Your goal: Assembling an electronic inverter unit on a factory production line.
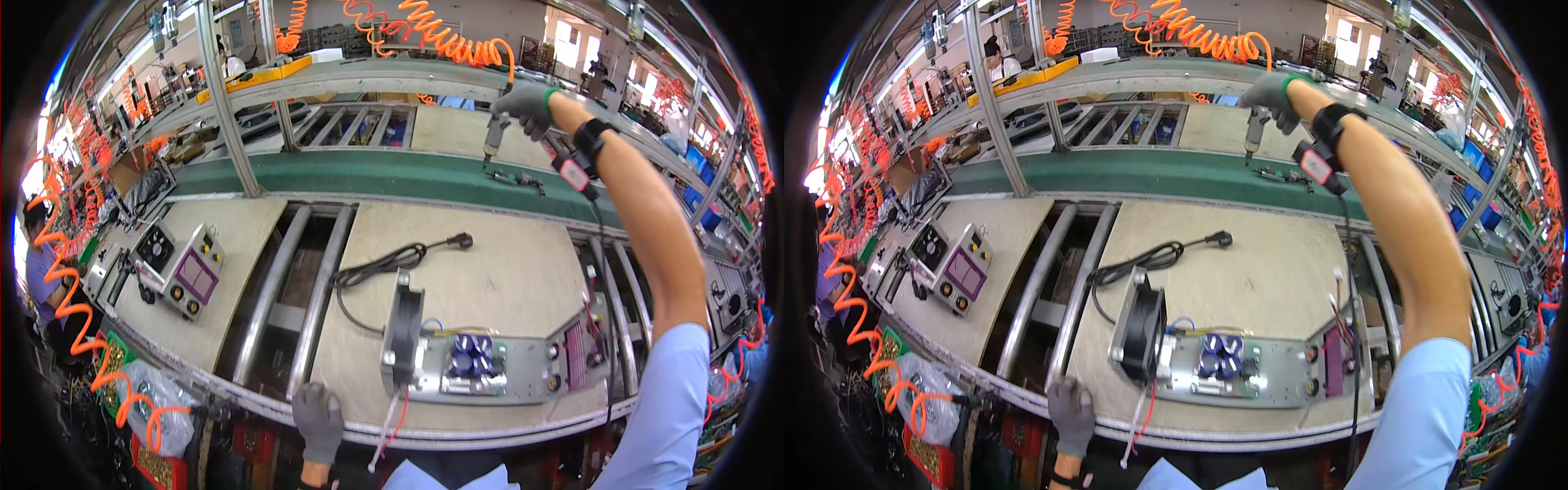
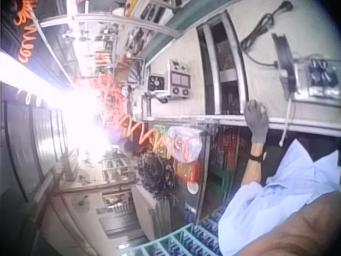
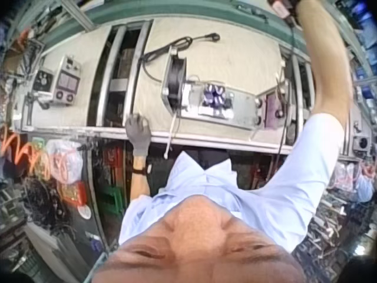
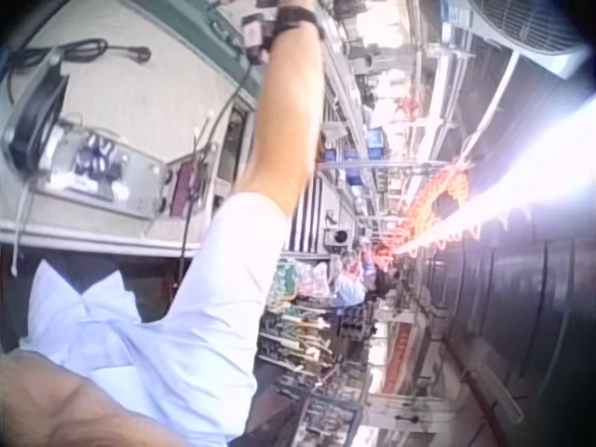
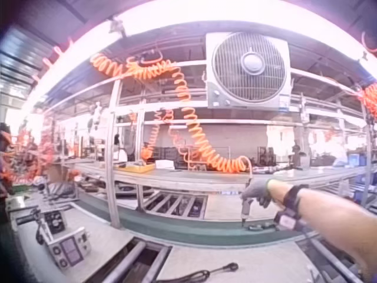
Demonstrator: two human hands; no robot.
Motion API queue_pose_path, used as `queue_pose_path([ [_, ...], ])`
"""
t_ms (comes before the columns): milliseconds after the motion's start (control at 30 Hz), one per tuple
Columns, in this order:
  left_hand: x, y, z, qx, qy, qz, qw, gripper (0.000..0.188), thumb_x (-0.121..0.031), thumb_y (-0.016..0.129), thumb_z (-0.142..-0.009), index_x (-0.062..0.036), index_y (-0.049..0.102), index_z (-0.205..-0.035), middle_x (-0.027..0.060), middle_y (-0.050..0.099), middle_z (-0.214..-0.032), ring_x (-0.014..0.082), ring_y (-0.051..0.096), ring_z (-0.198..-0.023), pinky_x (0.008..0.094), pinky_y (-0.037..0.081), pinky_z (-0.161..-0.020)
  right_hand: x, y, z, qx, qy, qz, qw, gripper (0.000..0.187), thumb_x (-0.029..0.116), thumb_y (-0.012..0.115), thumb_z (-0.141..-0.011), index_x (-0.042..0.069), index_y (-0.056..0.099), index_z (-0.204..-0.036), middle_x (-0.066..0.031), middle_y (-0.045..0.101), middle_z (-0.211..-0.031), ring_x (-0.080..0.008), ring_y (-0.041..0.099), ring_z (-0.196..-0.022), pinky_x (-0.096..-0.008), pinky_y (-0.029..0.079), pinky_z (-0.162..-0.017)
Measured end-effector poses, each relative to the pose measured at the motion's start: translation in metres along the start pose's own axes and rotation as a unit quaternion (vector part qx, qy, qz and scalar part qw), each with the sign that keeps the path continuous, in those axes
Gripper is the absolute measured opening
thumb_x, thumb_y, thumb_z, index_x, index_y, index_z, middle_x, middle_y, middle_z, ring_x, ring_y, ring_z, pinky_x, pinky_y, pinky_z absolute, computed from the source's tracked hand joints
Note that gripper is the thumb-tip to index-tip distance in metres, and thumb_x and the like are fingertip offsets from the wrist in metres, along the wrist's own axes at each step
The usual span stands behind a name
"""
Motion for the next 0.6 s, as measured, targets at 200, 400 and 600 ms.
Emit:
queue_pose_path([
  [200, 0.007, 0.002, -0.005, -0.001, -0.041, -0.008, 0.999, 0.024, -0.007, 0.064, -0.079, -0.0011, 0.061, -0.102, 0.0189, 0.061, -0.102, 0.0389, 0.059, -0.096, 0.0482, 0.049, -0.084, -0.057, 0.044, -0.181, -0.230, -0.033, 0.190, 0.954, 0.063, 0.049, 0.079, -0.077, 0.004, 0.067, -0.119, -0.0178, 0.066, -0.120, -0.0280, 0.069, -0.094, -0.0437, 0.058, -0.078],
  [400, 0.010, 0.001, -0.015, 0.016, -0.057, -0.029, 0.998, 0.030, -0.010, 0.070, -0.072, -0.0061, 0.063, -0.101, 0.0137, 0.064, -0.103, 0.0341, 0.062, -0.089, 0.0455, 0.051, -0.077, -0.148, 0.054, -0.286, -0.377, -0.125, -0.125, 0.909, 0.034, 0.034, 0.079, -0.081, 0.007, 0.070, -0.099, -0.0073, 0.065, -0.084, -0.0187, 0.062, -0.075, -0.0371, 0.050, -0.070],
  [600, 0.022, 0.000, -0.002, 0.038, -0.085, 0.000, 0.996, 0.028, -0.011, 0.067, -0.079, -0.0058, 0.062, -0.107, 0.0129, 0.063, -0.108, 0.0339, 0.060, -0.096, 0.0442, 0.050, -0.084, -0.169, 0.032, -0.312, -0.296, -0.093, -0.259, 0.915, 0.035, 0.036, 0.077, -0.085, 0.006, 0.074, -0.102, -0.0057, 0.070, -0.086, -0.0159, 0.065, -0.069, -0.0337, 0.051, -0.062],
])
Point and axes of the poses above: each hand's wrist, its own z-axis away from the middle knuckle, its own y-axis out of the palm, x = y × z, the point moved 8 cm from there along -z, towards the middle knuckle
